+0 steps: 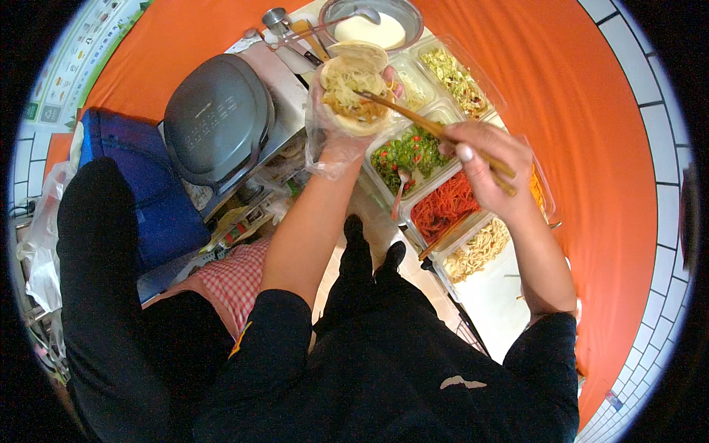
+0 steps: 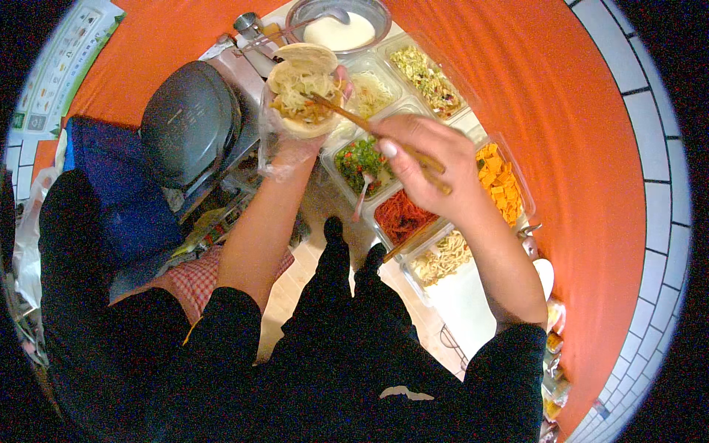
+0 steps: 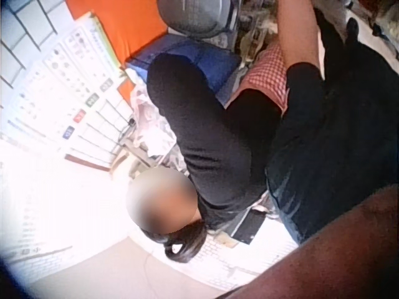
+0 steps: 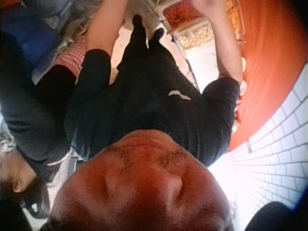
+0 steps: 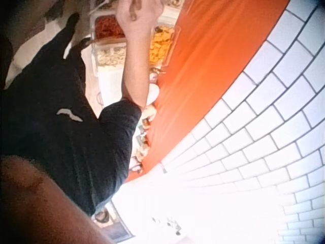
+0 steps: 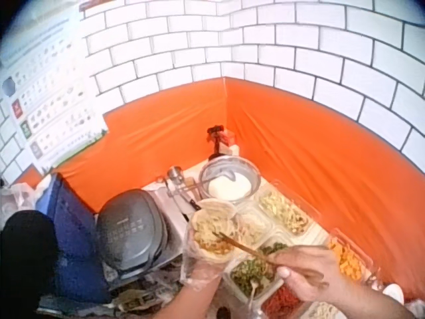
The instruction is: The person assembles a food item by scooping a stew-like mixture from a pot into a container using a ladle and chopsticks. They then add various toppings, including shredded vegetables and cheese, from containers on a prep table. Finally, the person wraps the filled container in a plastic bag and places it on a scale.
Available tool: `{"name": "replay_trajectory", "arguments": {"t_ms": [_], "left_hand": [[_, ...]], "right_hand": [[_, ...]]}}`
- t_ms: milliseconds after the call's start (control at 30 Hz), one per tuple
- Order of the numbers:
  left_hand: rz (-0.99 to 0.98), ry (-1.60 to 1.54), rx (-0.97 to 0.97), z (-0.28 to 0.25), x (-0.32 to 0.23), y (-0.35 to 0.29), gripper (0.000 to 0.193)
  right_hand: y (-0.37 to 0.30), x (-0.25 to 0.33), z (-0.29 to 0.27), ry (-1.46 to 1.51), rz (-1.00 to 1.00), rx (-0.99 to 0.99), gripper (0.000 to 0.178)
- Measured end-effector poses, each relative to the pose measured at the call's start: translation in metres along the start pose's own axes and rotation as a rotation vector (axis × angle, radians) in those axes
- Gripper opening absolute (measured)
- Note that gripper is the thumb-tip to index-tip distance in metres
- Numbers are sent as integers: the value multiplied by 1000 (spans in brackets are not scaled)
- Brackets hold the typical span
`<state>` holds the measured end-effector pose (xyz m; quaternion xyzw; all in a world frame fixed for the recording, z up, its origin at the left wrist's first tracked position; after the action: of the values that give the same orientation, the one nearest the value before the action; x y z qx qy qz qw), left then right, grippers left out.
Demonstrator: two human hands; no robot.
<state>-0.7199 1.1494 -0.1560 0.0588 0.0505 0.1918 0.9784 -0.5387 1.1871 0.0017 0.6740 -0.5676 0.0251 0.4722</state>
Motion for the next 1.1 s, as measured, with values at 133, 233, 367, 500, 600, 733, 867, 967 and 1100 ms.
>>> {"name": "replay_trajectory", "arguments": {"t_ms": [133,233,367,500,600,733,867,967,1100], "left_hand": [[22,-30,-168,-4,8,-2,68],[9,-43,-112,-2,19,2,66],[49,17,-143,-4,22,-2,64],[6,-13,-225,-3,27,-2,63],[-56,-49,-202,-7,27,-3,64],[-93,-55,-233,-1,27,-11,68],[-103,9,-237,-4,22,-13,66],[-103,36,-220,-7,17,-10,67],[-141,-28,-203,-3,19,-8,74]], "right_hand": [[3,-3,-14,21,117,-170,15],[-13,-21,-29,292,245,-370,18],[-30,-50,-90,329,482,-776,23],[-81,-138,-114,118,617,-871,23],[-130,-216,-87,146,918,-828,22],[-145,-271,-46,203,885,-924,22],[-129,-275,-43,216,712,-1059,19],[-122,-277,-39,301,707,-1127,19],[-116,-290,-23,336,820,-1044,20]]}}
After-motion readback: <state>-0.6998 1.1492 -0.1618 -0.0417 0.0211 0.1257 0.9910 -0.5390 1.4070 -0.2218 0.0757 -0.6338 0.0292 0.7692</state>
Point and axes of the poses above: each hand's wrist, its own y-axis towards the middle knuckle, its own z-axis out of the palm, x = y × z, the point moved 6 cm from there along y, towards the middle knuckle, and after that the axes turned 10 degrees about -z, right-handed, at the moved point
